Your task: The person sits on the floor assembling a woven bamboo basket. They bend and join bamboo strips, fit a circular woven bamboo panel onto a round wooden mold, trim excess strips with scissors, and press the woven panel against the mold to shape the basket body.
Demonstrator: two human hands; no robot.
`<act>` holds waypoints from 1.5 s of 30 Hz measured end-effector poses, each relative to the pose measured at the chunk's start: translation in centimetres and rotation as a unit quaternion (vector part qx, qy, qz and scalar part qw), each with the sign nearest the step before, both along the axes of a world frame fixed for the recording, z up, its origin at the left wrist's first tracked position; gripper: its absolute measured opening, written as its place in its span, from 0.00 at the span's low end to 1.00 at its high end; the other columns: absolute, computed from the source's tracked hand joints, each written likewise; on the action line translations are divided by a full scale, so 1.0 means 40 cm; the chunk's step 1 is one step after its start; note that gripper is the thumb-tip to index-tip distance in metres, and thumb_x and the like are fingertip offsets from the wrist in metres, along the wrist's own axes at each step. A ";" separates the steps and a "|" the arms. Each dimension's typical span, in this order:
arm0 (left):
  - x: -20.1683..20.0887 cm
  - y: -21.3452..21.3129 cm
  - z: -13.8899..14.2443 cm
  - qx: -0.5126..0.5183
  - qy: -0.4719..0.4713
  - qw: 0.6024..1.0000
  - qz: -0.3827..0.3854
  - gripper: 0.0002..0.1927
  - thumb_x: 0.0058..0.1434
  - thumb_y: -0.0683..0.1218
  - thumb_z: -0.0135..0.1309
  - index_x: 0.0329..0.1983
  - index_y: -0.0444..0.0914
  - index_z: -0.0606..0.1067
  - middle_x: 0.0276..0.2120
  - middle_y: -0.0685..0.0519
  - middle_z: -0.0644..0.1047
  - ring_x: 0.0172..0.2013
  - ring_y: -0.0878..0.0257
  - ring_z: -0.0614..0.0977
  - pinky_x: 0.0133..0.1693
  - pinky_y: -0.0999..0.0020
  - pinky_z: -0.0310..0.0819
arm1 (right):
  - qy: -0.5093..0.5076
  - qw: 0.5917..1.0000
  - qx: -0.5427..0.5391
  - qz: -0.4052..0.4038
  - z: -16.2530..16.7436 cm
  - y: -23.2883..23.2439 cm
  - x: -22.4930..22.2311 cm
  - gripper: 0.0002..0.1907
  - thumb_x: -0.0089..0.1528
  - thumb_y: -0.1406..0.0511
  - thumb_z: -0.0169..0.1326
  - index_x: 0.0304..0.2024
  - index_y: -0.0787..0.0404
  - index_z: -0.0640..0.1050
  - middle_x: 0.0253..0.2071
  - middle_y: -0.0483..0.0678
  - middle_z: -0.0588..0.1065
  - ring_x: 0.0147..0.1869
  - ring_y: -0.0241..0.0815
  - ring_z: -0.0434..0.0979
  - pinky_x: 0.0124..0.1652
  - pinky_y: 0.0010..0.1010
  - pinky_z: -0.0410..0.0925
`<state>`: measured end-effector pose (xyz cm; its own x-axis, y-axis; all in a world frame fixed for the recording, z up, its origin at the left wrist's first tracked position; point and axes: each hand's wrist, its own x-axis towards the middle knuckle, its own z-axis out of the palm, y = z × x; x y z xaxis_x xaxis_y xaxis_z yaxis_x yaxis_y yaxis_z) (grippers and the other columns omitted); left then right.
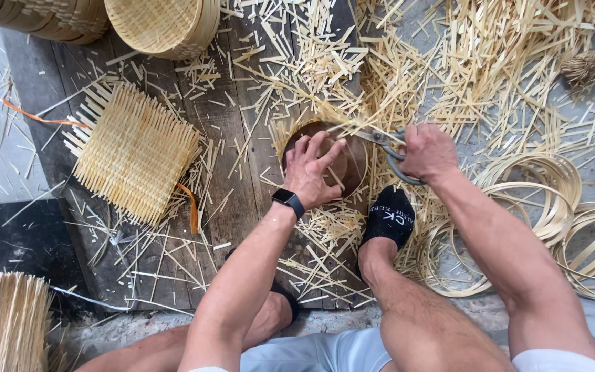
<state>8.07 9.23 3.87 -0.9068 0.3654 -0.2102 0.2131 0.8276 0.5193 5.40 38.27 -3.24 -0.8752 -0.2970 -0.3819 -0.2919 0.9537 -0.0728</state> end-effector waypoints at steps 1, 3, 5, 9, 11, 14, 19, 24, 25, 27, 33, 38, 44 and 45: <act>-0.002 -0.010 0.003 -0.008 -0.010 1.000 -0.024 0.51 0.33 0.52 0.71 0.67 0.57 0.68 0.66 0.50 0.63 0.65 0.43 0.62 0.61 0.43 0.59 | -0.068 0.998 0.017 -0.007 0.006 0.013 -0.001 0.14 0.69 0.56 0.48 0.42 0.60 0.74 0.37 0.52 0.73 0.40 0.44 0.73 0.40 0.37 0.73; -0.007 -0.020 0.005 -0.012 -0.022 0.998 -0.051 0.50 0.34 0.51 0.70 0.66 0.57 0.69 0.66 0.52 0.63 0.66 0.45 0.62 0.63 0.43 0.58 | -0.048 0.998 -0.004 -0.026 0.016 0.042 -0.011 0.15 0.70 0.55 0.47 0.43 0.60 0.74 0.38 0.52 0.74 0.41 0.43 0.74 0.42 0.37 0.72; -0.011 -0.027 0.006 -0.005 -0.030 0.998 -0.060 0.49 0.35 0.51 0.70 0.66 0.58 0.69 0.66 0.52 0.63 0.66 0.44 0.61 0.63 0.43 0.56 | -0.016 1.000 -0.009 -0.007 0.014 0.046 -0.017 0.21 0.66 0.51 0.50 0.43 0.63 0.74 0.37 0.53 0.74 0.40 0.44 0.74 0.42 0.36 0.72; -0.028 -0.044 0.005 0.002 -0.022 0.992 -0.125 0.51 0.33 0.51 0.70 0.67 0.58 0.69 0.67 0.52 0.63 0.67 0.43 0.61 0.65 0.43 0.55 | 0.120 0.989 -0.034 0.077 -0.006 -0.007 -0.021 0.32 0.50 0.44 0.59 0.36 0.65 0.74 0.32 0.54 0.73 0.38 0.47 0.75 0.40 0.36 0.73; -0.027 -0.046 0.003 -0.009 -0.020 0.984 -0.175 0.52 0.33 0.51 0.70 0.67 0.57 0.68 0.67 0.52 0.63 0.67 0.44 0.61 0.66 0.42 0.54 | 0.104 0.992 -0.041 0.061 -0.005 -0.028 -0.019 0.26 0.53 0.47 0.56 0.37 0.62 0.75 0.33 0.53 0.74 0.39 0.46 0.76 0.40 0.37 0.73; 0.006 -0.025 -0.003 -0.083 0.102 0.984 -0.123 0.55 0.25 0.51 0.71 0.65 0.59 0.67 0.68 0.49 0.61 0.68 0.40 0.59 0.63 0.32 0.52 | -0.051 0.999 0.003 0.000 0.018 -0.022 -0.017 0.19 0.69 0.52 0.49 0.42 0.61 0.75 0.36 0.51 0.74 0.39 0.44 0.75 0.40 0.38 0.73; 0.077 0.048 -0.023 0.045 0.008 0.963 0.265 0.57 0.38 0.57 0.74 0.73 0.55 0.60 0.66 0.39 0.57 0.65 0.36 0.59 0.61 0.36 0.59 | 0.051 0.998 -0.040 0.021 0.050 0.021 -0.009 0.30 0.58 0.43 0.56 0.35 0.65 0.74 0.32 0.53 0.71 0.37 0.46 0.73 0.37 0.37 0.71; 0.050 0.025 -0.023 0.011 -0.014 0.997 0.080 0.57 0.34 0.54 0.72 0.72 0.59 0.61 0.69 0.45 0.59 0.65 0.40 0.62 0.61 0.37 0.62 | 0.072 0.996 -0.002 0.055 0.014 0.014 0.005 0.23 0.60 0.49 0.53 0.37 0.63 0.75 0.30 0.50 0.71 0.35 0.43 0.73 0.38 0.34 0.71; 0.048 0.023 -0.020 -0.003 -0.007 0.998 0.067 0.58 0.31 0.53 0.72 0.71 0.58 0.62 0.69 0.45 0.58 0.65 0.39 0.61 0.61 0.38 0.62 | 0.020 0.999 0.014 0.033 0.008 0.017 0.008 0.18 0.65 0.53 0.52 0.39 0.62 0.75 0.31 0.49 0.71 0.37 0.42 0.73 0.39 0.34 0.71; 0.047 0.029 -0.013 0.001 0.003 0.993 0.116 0.59 0.31 0.54 0.73 0.71 0.55 0.61 0.67 0.44 0.57 0.63 0.38 0.60 0.59 0.37 0.60 | -0.005 0.999 0.022 0.036 0.003 0.023 0.011 0.15 0.69 0.55 0.49 0.40 0.61 0.76 0.31 0.49 0.71 0.36 0.41 0.74 0.36 0.33 0.71; 0.061 0.073 -0.016 0.031 0.010 0.982 0.184 0.57 0.37 0.54 0.71 0.74 0.53 0.60 0.66 0.46 0.60 0.62 0.39 0.63 0.59 0.41 0.64 | 0.184 0.980 -0.030 0.068 0.002 0.000 0.016 0.27 0.55 0.45 0.52 0.31 0.64 0.75 0.26 0.51 0.72 0.31 0.44 0.74 0.32 0.34 0.73; 0.044 0.031 -0.015 -0.012 0.017 0.997 0.070 0.56 0.33 0.51 0.71 0.70 0.56 0.63 0.64 0.49 0.63 0.60 0.41 0.65 0.57 0.40 0.63 | 0.008 0.999 0.014 0.029 0.000 0.011 0.015 0.13 0.66 0.58 0.50 0.40 0.61 0.76 0.32 0.49 0.73 0.37 0.43 0.75 0.37 0.35 0.73; 0.013 0.003 0.010 0.005 -0.014 0.999 -0.046 0.55 0.34 0.50 0.70 0.70 0.59 0.63 0.64 0.50 0.63 0.63 0.43 0.65 0.60 0.39 0.61 | 0.153 0.985 0.001 0.077 0.016 0.006 0.006 0.28 0.56 0.43 0.54 0.36 0.62 0.75 0.29 0.50 0.71 0.34 0.43 0.73 0.36 0.32 0.71; 0.005 0.000 0.015 0.005 -0.023 0.998 -0.060 0.55 0.34 0.50 0.69 0.70 0.59 0.63 0.65 0.50 0.63 0.63 0.43 0.64 0.60 0.40 0.61 | 0.143 0.987 0.009 0.076 0.017 -0.003 0.003 0.26 0.56 0.44 0.55 0.34 0.61 0.75 0.29 0.49 0.71 0.34 0.42 0.73 0.37 0.32 0.71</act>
<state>8.29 9.24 4.46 -0.8463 0.4723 -0.2463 0.2858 0.7928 0.5383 5.52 38.15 -2.54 -0.8939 -0.4286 -0.1316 -0.4378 0.8977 0.0503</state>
